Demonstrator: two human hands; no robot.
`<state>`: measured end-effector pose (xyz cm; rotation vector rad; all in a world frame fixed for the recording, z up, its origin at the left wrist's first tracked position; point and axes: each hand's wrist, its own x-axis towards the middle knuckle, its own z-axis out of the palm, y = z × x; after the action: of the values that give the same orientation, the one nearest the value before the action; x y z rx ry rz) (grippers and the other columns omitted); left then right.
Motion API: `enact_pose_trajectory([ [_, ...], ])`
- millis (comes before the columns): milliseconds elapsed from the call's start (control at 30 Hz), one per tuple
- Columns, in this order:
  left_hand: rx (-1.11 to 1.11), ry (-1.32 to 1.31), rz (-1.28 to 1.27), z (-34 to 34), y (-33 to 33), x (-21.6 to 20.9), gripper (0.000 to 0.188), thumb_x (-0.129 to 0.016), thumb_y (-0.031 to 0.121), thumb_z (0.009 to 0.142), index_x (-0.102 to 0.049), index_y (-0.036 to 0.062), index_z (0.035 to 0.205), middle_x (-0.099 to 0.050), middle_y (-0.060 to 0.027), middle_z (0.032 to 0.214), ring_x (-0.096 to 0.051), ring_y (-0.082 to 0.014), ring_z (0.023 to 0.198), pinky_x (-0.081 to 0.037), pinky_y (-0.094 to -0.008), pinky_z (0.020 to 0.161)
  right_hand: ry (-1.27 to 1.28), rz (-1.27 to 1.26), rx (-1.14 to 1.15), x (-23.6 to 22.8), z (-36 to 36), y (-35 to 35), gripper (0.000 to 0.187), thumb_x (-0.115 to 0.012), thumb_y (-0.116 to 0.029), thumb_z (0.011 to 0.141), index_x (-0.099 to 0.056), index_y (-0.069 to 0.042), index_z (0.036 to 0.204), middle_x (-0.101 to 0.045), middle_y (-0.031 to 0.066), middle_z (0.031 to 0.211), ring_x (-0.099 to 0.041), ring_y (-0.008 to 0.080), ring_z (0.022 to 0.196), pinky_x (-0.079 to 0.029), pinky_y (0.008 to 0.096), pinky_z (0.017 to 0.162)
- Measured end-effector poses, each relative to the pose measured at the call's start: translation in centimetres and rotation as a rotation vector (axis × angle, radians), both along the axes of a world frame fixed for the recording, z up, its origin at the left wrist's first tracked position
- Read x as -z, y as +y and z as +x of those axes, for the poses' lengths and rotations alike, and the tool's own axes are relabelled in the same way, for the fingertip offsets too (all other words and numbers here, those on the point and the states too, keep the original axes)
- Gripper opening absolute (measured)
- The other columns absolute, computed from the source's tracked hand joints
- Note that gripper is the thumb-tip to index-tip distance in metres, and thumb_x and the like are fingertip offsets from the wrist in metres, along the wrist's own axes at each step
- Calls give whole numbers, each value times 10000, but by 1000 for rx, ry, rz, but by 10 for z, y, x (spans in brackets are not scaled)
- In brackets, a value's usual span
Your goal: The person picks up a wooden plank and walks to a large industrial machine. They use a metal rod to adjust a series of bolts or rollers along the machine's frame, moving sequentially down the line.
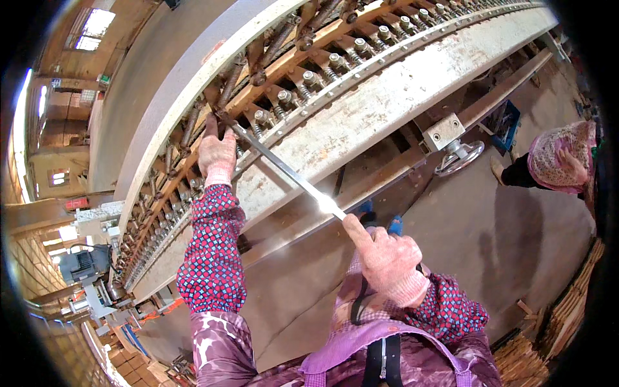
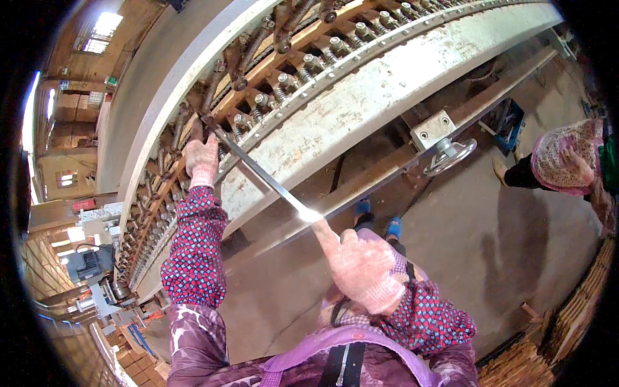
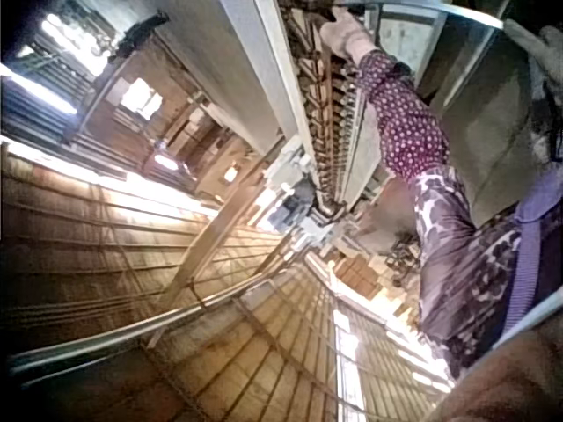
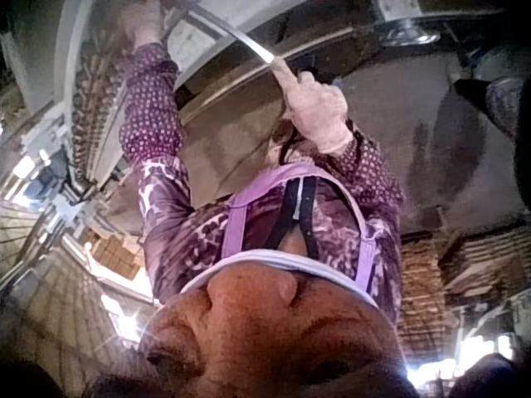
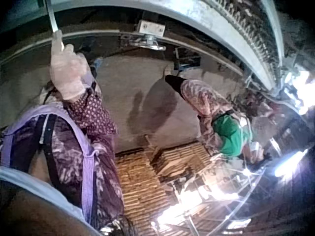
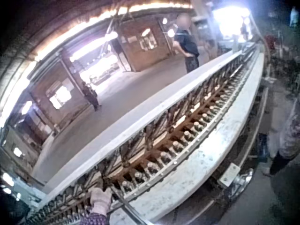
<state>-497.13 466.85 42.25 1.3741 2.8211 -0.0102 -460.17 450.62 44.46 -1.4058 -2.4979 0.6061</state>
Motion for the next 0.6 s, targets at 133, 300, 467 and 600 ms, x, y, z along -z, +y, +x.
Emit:
enact_pose_trajectory([
  [133, 15, -38, 25, -8, 5, 1, 661, -524, 512, 915, -300, 295, 1499, -591, -191, 1303, -591, -395, 1153, -472, -503, 959, -30, 20, 1, -8, -1, 14, 627, -606, -131, 781, -508, -242, 1390, -563, 58, 716, -566, 257, 498, -444, 413, 462],
  [300, -36, -124, 47, -6, 3, -2, 699, -516, 598, 891, -313, 328, 1504, -543, -160, 1383, -535, -372, 1249, -427, -473, 1027, -125, -3, -22, -28, 8, 12, 605, -606, -129, 790, -524, -235, 1380, -562, 69, 712, -556, 260, 483, -438, 409, 456],
  [467, -48, -193, 48, 1, 0, -12, 702, -547, 562, 881, -345, 289, 1496, -535, -136, 1400, -525, -335, 1269, -410, -435, 1050, -139, 36, -10, -38, 10, 14, 570, -620, -140, 808, -544, -235, 1365, -572, 77, 708, -575, 286, 500, -455, 424, 462],
  [600, 13, -213, 120, -4, -1, -7, 701, -553, 533, 886, -331, 285, 1503, -526, -133, 1409, -521, -330, 1273, -415, -442, 1046, -25, 24, 49, -43, 9, 14, 472, -643, -162, 848, -594, -231, 1312, -597, 97, 722, -600, 311, 539, -474, 422, 485],
])
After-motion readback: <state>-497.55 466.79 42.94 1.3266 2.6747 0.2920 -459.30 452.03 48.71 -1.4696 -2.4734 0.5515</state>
